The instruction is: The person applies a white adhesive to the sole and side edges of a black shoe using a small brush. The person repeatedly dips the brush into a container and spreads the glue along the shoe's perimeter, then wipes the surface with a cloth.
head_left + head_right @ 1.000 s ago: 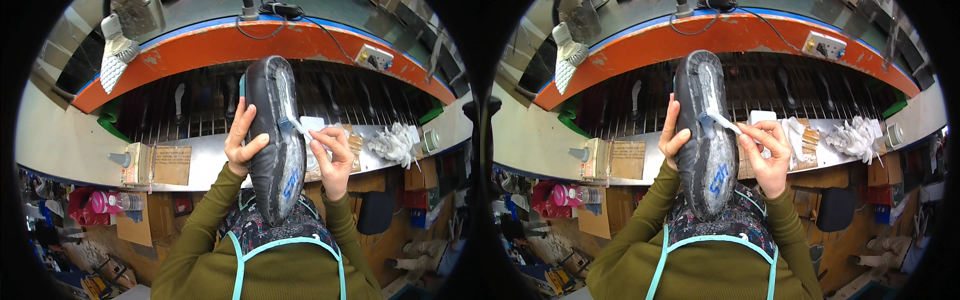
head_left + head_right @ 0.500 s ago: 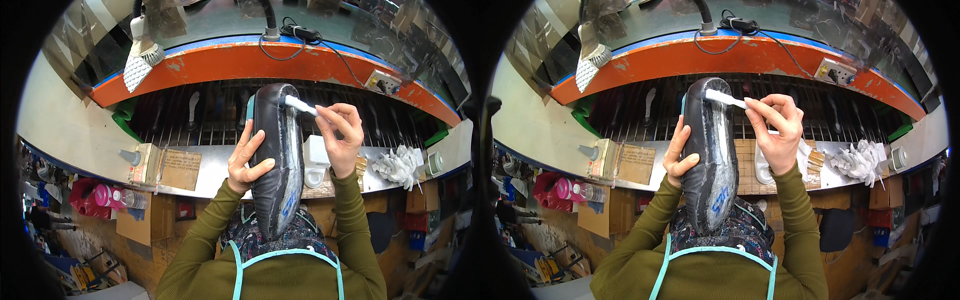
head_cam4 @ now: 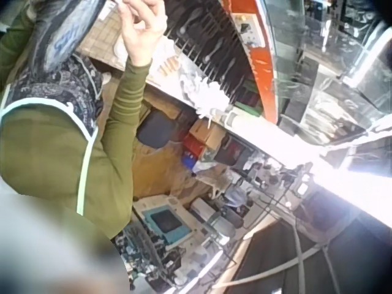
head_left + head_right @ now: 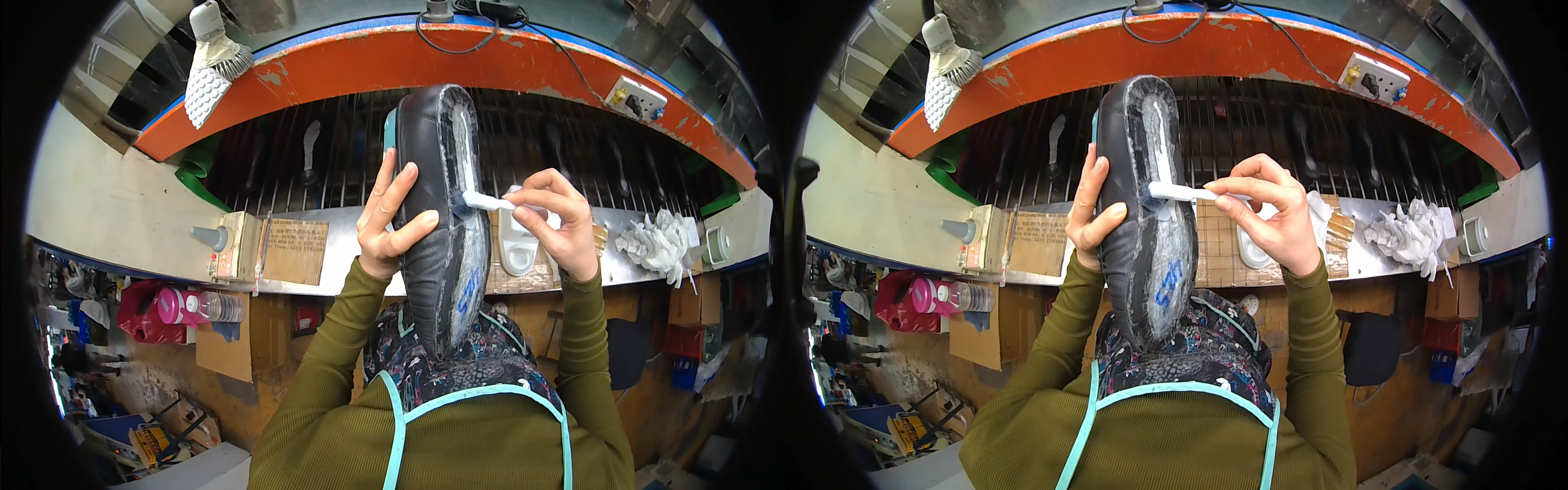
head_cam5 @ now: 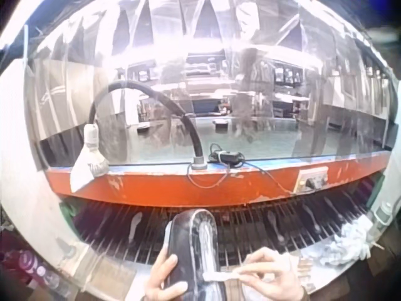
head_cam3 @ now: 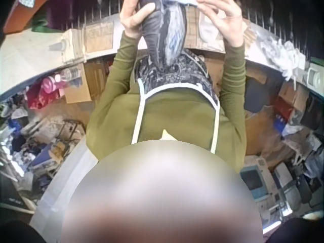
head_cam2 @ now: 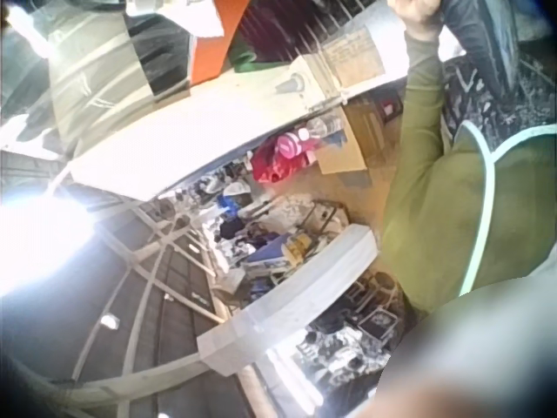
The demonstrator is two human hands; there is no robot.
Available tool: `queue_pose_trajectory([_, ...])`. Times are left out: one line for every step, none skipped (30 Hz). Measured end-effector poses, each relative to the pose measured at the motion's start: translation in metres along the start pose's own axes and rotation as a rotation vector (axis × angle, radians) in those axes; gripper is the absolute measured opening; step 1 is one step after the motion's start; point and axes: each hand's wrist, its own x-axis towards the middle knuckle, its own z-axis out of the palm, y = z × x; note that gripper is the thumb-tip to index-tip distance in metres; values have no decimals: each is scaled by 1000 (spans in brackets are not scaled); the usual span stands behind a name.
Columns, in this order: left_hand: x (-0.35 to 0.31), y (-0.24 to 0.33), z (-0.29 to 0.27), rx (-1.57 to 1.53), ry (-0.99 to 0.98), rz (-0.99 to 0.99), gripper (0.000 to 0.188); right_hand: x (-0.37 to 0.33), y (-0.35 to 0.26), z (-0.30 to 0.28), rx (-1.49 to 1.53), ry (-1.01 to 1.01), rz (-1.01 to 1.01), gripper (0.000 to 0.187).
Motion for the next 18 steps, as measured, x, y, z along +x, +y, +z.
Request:
queue_pose_trajectory([0,-1,0,-4,1,-10,39,-2,0,0,-2,-10,-5,16])
queue_pose_trajectory([-1,-2,1,-11,4,-16,39,-4,1,-1,-3,-22,-5,16])
queue_pose_trajectory([-1,-2,1,-6,5,-24,40,-7,1,0,-1,-33,-2,15])
queue_pose_trajectory([-2,-3,2,-4,9,-27,40,-9,1,1,7,-25,-9,16])
queue_pose_trajectory([-2,-4,4,-3,14,-32,40,-12,1,3,17,-16,-12,16])
queue_pose_trajectory([-2,-5,5,-17,24,-32,40,-15,1,4,28,-8,-16,16])
queue_pose_trajectory([-3,-6,6,-25,28,-40,40,-19,0,6,34,-7,-8,16])
queue_pose_trajectory([-4,-6,7,-33,33,-49,40,-23,-1,8,41,-6,-1,16])
queue_pose_trajectory([-4,-7,9,-41,38,-58,40,-27,-2,10,47,-6,7,16])
queue_pose_trajectory([-4,-9,9,-32,38,-54,40,-30,-4,11,9,-10,2,17])
queue_pose_trajectory([-5,-9,10,-25,41,-62,40,-34,-5,12,-23,-7,-24,17])
queue_pose_trajectory([-5,-9,11,-19,47,-69,40,-37,-6,13,-56,-4,-45,18])
queue_pose_trajectory([-5,-8,12,-13,53,-77,40,-39,-7,14,-90,-1,-65,18])
queue_pose_trajectory([-4,-9,13,-14,64,-56,40,-41,-7,14,-124,1,-85,19])
queue_pose_trajectory([-4,-9,14,-17,76,-66,40,-41,-6,14,-78,-1,-117,19])
queue_pose_trajectory([-4,-9,16,-26,90,-69,40,-40,-3,14,-32,-2,-148,19])
queue_pose_trajectory([-4,-8,18,-37,101,-71,40,-40,-1,14,13,-1,-171,20])
queue_pose_trajectory([-3,-9,21,-58,118,-70,40,-42,1,17,47,94,-52,19])
